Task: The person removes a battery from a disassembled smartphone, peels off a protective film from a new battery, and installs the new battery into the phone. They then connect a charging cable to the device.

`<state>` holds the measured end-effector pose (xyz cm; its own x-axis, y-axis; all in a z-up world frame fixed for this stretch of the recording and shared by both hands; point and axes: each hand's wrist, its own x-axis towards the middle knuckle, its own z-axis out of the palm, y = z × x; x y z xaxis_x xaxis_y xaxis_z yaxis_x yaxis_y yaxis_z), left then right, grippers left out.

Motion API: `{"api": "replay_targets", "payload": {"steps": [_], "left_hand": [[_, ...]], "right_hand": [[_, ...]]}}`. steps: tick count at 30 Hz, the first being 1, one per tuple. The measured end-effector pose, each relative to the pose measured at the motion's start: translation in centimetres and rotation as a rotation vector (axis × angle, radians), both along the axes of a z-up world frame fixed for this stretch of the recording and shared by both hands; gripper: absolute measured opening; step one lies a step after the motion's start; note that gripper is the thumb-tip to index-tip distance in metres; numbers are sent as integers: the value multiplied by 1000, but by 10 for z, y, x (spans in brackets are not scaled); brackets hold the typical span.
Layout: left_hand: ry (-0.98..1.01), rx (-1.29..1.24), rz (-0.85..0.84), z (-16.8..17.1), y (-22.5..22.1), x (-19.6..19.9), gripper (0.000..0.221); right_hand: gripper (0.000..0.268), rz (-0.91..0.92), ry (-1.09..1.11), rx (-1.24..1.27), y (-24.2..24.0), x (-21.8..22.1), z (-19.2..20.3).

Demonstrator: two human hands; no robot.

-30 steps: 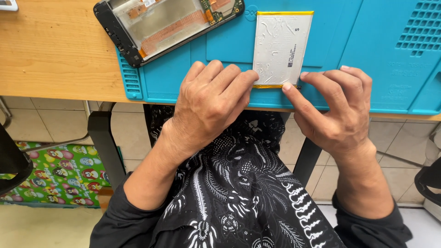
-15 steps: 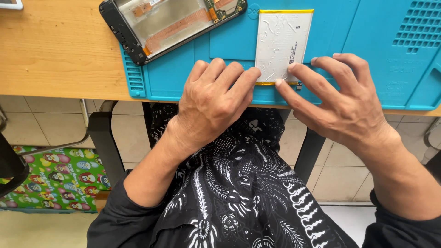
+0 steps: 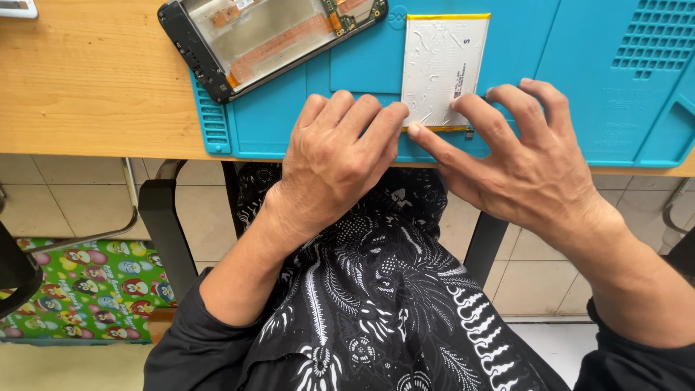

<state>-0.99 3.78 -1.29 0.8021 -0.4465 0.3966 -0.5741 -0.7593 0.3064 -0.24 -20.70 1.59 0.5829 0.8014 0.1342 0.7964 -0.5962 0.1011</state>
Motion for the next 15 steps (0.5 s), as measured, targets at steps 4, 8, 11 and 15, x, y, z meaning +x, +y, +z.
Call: {"api": "replay_targets", "payload": {"steps": [4,8,11,15], "left_hand": [[-8,-8,12,1,0,1,4],[-4,-23,-4,-1,2,1,2],[-4,-49,-17,-2,3,0,2],[30,-80,-40,-2,4,-1,9]], "right_hand": [[31,58,61,141,-11,-2,-4],[33,62,33,132,-19,-7,-13],[32,62,32,133,-20,-7,-15],[30,54,38,168,-19,-7,-15]]}}
